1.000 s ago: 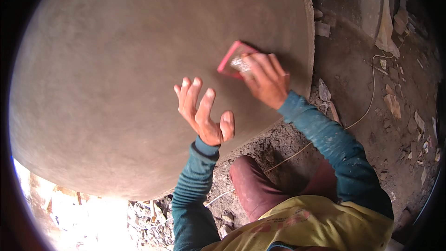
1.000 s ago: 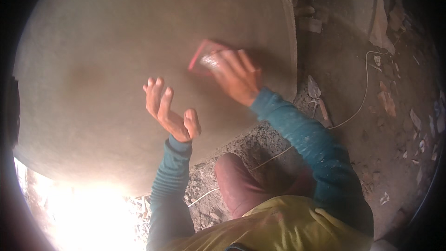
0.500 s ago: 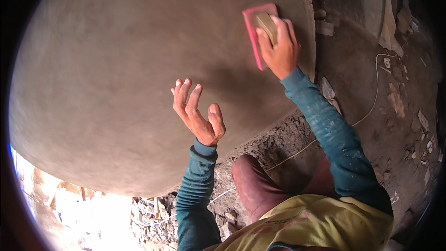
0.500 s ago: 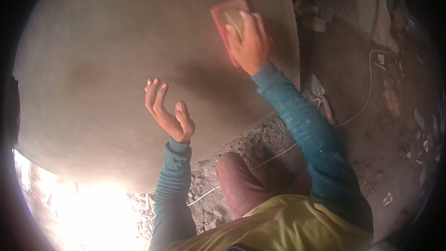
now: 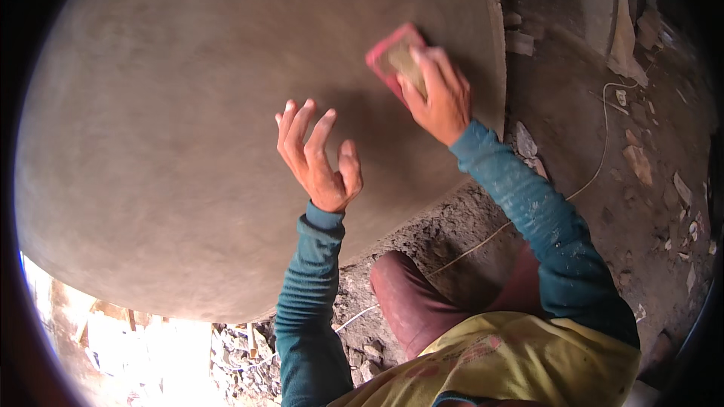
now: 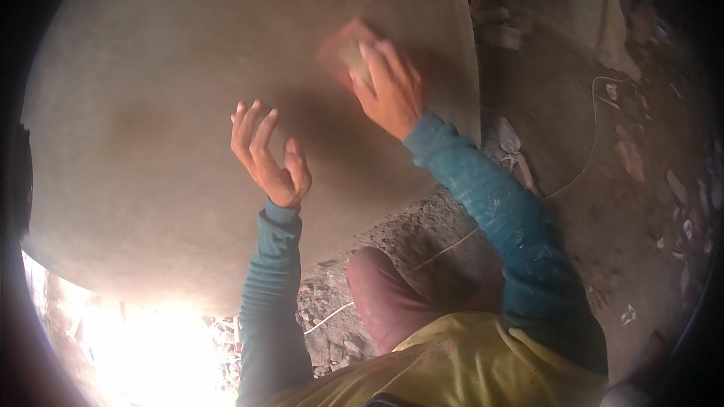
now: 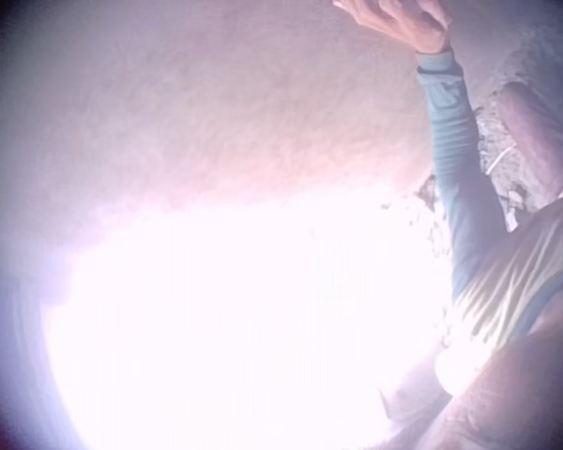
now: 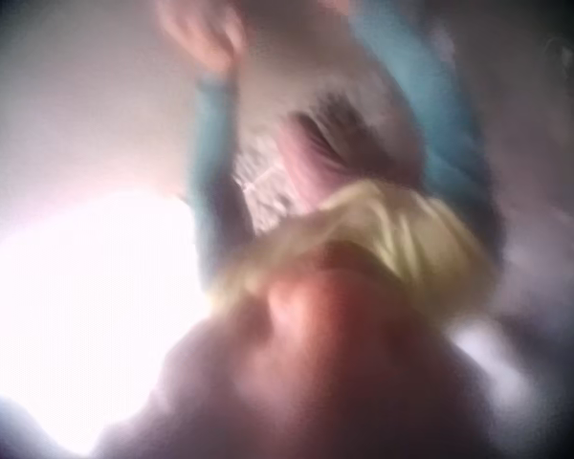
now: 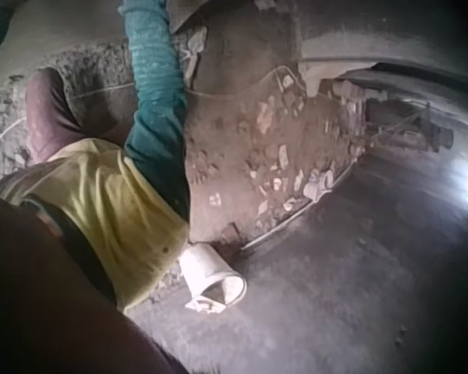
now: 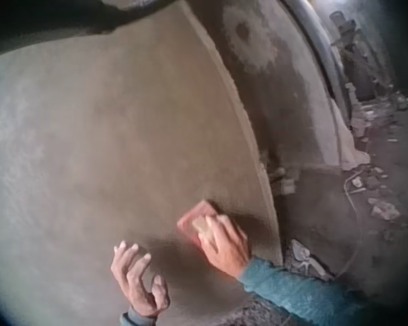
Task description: The person walks through a cluttered construction area, picks up a pink sanding block, and smooths a freshly plastered wall surface. The person uses the sanding block with consistent strokes along the wall while occasionally touching the surface with the other hand.
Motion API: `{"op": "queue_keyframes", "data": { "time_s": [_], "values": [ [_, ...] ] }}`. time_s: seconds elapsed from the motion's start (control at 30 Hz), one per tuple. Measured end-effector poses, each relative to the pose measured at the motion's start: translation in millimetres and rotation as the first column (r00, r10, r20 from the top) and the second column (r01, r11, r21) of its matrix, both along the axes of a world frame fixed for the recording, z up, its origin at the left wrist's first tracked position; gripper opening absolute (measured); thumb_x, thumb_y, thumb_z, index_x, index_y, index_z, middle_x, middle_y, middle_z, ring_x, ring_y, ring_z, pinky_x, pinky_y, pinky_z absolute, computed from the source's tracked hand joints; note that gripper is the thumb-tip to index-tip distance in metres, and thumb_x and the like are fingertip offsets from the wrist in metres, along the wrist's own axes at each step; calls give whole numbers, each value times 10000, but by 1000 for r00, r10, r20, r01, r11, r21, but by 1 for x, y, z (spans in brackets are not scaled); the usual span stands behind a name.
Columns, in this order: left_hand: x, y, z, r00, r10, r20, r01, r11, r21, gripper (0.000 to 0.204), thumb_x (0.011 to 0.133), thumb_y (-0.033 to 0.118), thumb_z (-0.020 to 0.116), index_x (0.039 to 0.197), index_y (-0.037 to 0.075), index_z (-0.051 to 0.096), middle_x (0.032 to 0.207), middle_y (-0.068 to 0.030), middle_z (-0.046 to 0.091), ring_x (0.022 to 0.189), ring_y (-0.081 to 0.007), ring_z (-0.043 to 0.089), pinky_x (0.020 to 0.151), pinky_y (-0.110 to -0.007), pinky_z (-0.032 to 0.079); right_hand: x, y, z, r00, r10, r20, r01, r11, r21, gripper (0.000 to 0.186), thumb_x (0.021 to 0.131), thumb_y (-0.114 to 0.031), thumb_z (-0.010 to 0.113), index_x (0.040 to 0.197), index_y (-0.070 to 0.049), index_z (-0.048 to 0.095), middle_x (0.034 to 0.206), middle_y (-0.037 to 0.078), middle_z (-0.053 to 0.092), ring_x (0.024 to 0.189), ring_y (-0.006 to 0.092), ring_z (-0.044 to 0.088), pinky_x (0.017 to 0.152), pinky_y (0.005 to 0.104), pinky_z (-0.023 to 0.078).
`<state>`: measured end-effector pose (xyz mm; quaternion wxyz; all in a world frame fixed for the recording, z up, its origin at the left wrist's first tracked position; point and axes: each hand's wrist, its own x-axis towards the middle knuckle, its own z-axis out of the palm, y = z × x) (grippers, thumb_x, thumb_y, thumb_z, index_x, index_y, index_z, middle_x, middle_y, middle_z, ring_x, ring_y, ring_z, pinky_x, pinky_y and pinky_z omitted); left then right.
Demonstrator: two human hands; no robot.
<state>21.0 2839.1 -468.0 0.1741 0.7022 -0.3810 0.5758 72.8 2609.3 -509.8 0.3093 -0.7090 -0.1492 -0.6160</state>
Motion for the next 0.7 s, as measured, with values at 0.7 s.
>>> {"op": "queue_keyframes", "data": {
  "time_s": [0.7],
  "values": [
    [55,0,-27,993,51,103,-58,996,66,516,937,211,674,1445,132,627,1554,-190,535,1533,-478,409,1303,-669,182,3,-32,1,998,-52,23,52,999,3,430,951,-216,757,1316,-15,649,1189,185,682,1018,409,710,818,497,586]
  ]
}}
